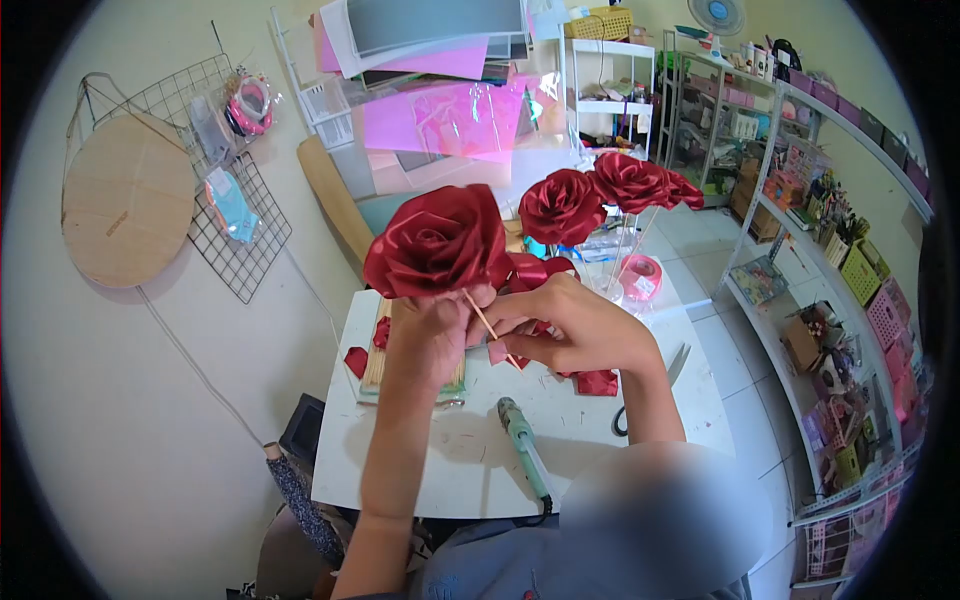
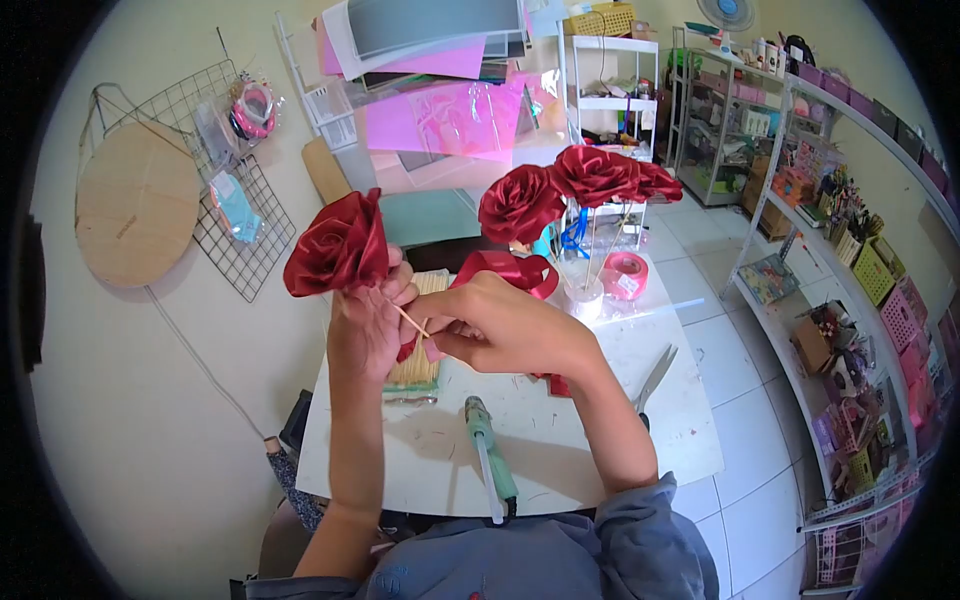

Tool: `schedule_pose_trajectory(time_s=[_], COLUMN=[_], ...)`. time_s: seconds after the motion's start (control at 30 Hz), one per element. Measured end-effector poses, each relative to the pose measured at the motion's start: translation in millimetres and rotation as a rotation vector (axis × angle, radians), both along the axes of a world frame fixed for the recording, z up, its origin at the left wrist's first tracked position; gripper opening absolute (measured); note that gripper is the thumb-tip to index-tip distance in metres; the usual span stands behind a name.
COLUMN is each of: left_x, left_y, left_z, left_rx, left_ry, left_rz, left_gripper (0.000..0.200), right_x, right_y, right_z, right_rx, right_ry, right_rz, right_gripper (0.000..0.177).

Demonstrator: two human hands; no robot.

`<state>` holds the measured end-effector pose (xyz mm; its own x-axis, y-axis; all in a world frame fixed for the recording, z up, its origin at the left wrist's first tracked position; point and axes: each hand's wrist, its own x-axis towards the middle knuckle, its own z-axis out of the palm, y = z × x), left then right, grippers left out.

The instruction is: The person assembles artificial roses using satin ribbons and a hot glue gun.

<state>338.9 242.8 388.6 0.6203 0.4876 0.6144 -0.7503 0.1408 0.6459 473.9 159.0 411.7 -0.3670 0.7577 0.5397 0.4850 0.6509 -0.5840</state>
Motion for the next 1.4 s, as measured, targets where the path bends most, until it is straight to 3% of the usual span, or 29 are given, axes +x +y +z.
schedule_pose_trajectory(time_s=[0.03,0.1,0.17,0.23,0.3,0.4,0.47,0.6,0.7,0.73,0.8,0.9,0.93,1.0,1.03,1.1,1.23,1.3,1.33,1.4], left_x=[-5.0,-19.0,-34.0,-49.0,-67.9,-82.7,-78.9,-75.1,-79.6,-80.8,-82.1,-79.2,-79.5,-78.3,-78.8,-78.5,-79.2,-80.8,-89.2,-109.6], left_y=[-2.4,-11.6,-10.5,-10.3,-9.8,-19.9,-31.9,-37.2,-41.2,-42.1,-43.5,-50.2,-51.1,-52.9,-51.9,-51.4,-49.0,-49.6,-46.6,-35.9], left_z=[0.3,4.9,-8.9,-30.6,-52.5,-81.5,-85.9,-104.0,-109.9,-113.8,-115.2,-106.2,-108.1,-117.6,-114.6,-99.7,-113.2,-120.8,-145.9,-206.7], left_rx=[-0.008,0.056,0.046,-0.032,0.092,0.051,0.258,0.243,0.316,0.230,0.278,0.417,0.338,0.112,0.113,0.415,0.437,0.332,0.331,-0.042], left_ry=[0.005,0.126,0.132,0.172,0.284,0.313,0.292,0.255,0.303,0.365,0.346,0.381,0.390,0.356,0.357,0.397,0.422,0.426,0.427,0.807], left_rz=[0.001,0.229,0.295,0.629,0.863,0.950,1.319,1.364,1.307,1.254,1.216,1.203,1.171,1.061,1.060,1.113,1.174,1.098,1.097,0.733], left_gripper=[0.060,0.060,0.056,0.055,0.056,0.058,0.032,0.027,0.026,0.024,0.022,0.018,0.019,0.019,0.019,0.018,0.018,0.019,0.019,0.059], right_x=[-0.9,-4.1,-8.3,-5.1,10.8,21.2,18.4,11.0,5.8,6.1,6.0,7.6,8.5,10.6,11.7,13.9,18.8,18.9,18.3,17.7], right_y=[0.2,0.8,0.1,5.5,20.4,38.2,46.0,57.0,59.0,59.3,59.7,61.8,62.4,63.5,64.0,63.6,58.9,57.3,56.6,55.7], right_z=[-0.2,-2.6,-7.7,-14.4,-37.8,-82.7,-107.8,-147.6,-159.0,-159.0,-158.4,-156.3,-154.4,-150.7,-150.7,-151.2,-143.3,-139.5,-138.8,-136.9], right_rx=[-0.008,-0.085,-0.138,-0.181,0.015,-0.101,-0.125,-0.075,-0.063,-0.063,-0.111,-0.204,-0.204,-0.442,-0.442,-0.492,-0.471,-0.504,-0.505,-0.511], right_ry=[0.005,-0.129,-0.064,-0.005,-0.131,-0.337,-0.440,-0.729,-0.796,-0.799,-0.771,-0.666,-0.666,-0.559,-0.557,-0.570,-0.443,-0.357,-0.357,-0.296], right_rz=[0.001,0.048,0.070,0.087,-0.173,-0.424,-0.518,-0.762,-0.856,-0.858,-0.878,-0.910,-0.910,-0.874,-0.874,-0.830,-0.739,-0.702,-0.703,-0.694], right_gripper=[0.025,0.023,0.020,0.018,0.017,0.014,0.012,0.012,0.015,0.015,0.027,0.029,0.029,0.033,0.033,0.035,0.030,0.025,0.025,0.021])
